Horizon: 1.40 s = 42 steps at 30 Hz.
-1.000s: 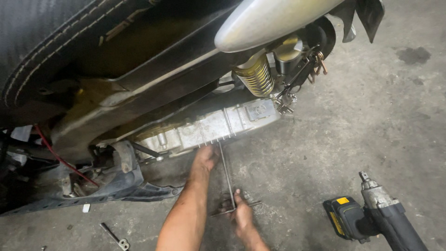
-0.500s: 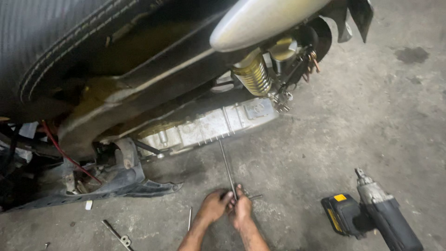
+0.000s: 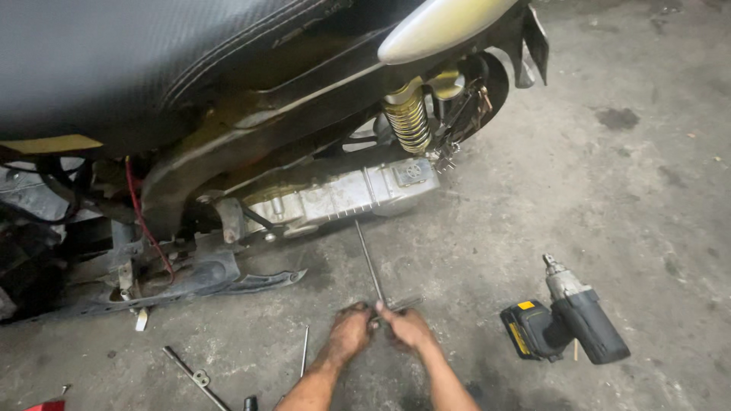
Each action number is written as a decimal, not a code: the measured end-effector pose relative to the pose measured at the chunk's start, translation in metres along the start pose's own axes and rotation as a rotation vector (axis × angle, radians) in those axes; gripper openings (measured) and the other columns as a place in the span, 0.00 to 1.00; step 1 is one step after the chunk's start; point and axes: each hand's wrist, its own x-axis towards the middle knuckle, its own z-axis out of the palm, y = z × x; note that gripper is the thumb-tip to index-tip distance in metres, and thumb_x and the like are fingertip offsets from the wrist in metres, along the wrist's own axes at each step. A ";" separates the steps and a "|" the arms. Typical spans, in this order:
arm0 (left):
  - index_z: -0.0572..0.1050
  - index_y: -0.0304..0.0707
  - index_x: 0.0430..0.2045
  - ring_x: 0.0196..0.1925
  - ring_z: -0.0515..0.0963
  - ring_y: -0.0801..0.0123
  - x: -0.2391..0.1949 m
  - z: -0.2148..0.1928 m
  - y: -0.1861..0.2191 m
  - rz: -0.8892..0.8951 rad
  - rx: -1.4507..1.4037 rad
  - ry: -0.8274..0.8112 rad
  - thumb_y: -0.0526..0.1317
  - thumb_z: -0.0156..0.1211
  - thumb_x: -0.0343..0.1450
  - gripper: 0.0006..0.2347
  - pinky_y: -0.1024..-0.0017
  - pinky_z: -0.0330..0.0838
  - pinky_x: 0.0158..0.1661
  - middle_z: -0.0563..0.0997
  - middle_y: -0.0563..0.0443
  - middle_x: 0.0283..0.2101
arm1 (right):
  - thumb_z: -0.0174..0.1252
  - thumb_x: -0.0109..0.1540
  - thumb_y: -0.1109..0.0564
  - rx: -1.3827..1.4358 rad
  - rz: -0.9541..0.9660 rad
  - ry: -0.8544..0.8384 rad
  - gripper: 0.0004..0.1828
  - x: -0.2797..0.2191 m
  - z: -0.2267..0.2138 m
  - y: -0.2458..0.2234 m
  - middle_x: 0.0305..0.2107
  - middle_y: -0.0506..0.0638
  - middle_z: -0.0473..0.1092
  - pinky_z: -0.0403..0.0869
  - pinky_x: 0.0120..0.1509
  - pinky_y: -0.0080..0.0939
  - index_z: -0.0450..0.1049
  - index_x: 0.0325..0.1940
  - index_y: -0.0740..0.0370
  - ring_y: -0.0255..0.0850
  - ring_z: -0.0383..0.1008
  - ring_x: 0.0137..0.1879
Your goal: The person uses a T-handle wrench to loosen and tighten bolts on the scooter's engine casing. They then reattach a black plastic side panel, securing it with screws using a screwdriver.
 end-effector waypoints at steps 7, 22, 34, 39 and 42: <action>0.80 0.36 0.37 0.52 0.78 0.44 0.003 0.018 -0.006 -0.017 -0.019 0.107 0.36 0.62 0.65 0.09 0.53 0.71 0.53 0.81 0.37 0.45 | 0.57 0.61 0.42 -0.600 -0.930 0.799 0.22 -0.045 0.016 -0.039 0.35 0.66 0.78 0.73 0.52 0.63 0.73 0.45 0.65 0.65 0.78 0.44; 0.81 0.37 0.39 0.55 0.80 0.46 -0.008 -0.005 0.041 -0.248 0.118 -0.076 0.43 0.60 0.71 0.11 0.54 0.70 0.59 0.82 0.35 0.48 | 0.51 0.65 0.43 -0.405 -0.460 0.206 0.19 -0.001 0.002 -0.050 0.39 0.64 0.76 0.72 0.55 0.61 0.76 0.49 0.57 0.63 0.76 0.49; 0.82 0.39 0.41 0.55 0.80 0.46 0.005 -0.007 0.017 -0.323 0.049 -0.130 0.41 0.59 0.68 0.12 0.54 0.74 0.55 0.81 0.34 0.48 | 0.48 0.67 0.42 -0.421 -0.375 0.072 0.20 0.002 0.016 -0.055 0.33 0.61 0.82 0.73 0.59 0.58 0.73 0.52 0.57 0.58 0.79 0.50; 0.81 0.39 0.44 0.57 0.78 0.46 -0.006 -0.015 0.025 -0.351 0.003 -0.090 0.46 0.58 0.72 0.14 0.54 0.72 0.57 0.81 0.35 0.51 | 0.51 0.65 0.41 -0.385 -0.371 0.177 0.21 0.002 0.020 -0.058 0.44 0.63 0.76 0.71 0.60 0.60 0.76 0.53 0.54 0.62 0.75 0.55; 0.79 0.42 0.48 0.60 0.77 0.47 -0.009 -0.021 0.036 -0.430 -0.010 -0.106 0.44 0.58 0.71 0.14 0.55 0.70 0.59 0.79 0.37 0.54 | 0.50 0.65 0.40 -0.389 -0.350 0.167 0.22 0.002 0.021 -0.060 0.46 0.63 0.76 0.71 0.62 0.59 0.75 0.56 0.52 0.62 0.75 0.56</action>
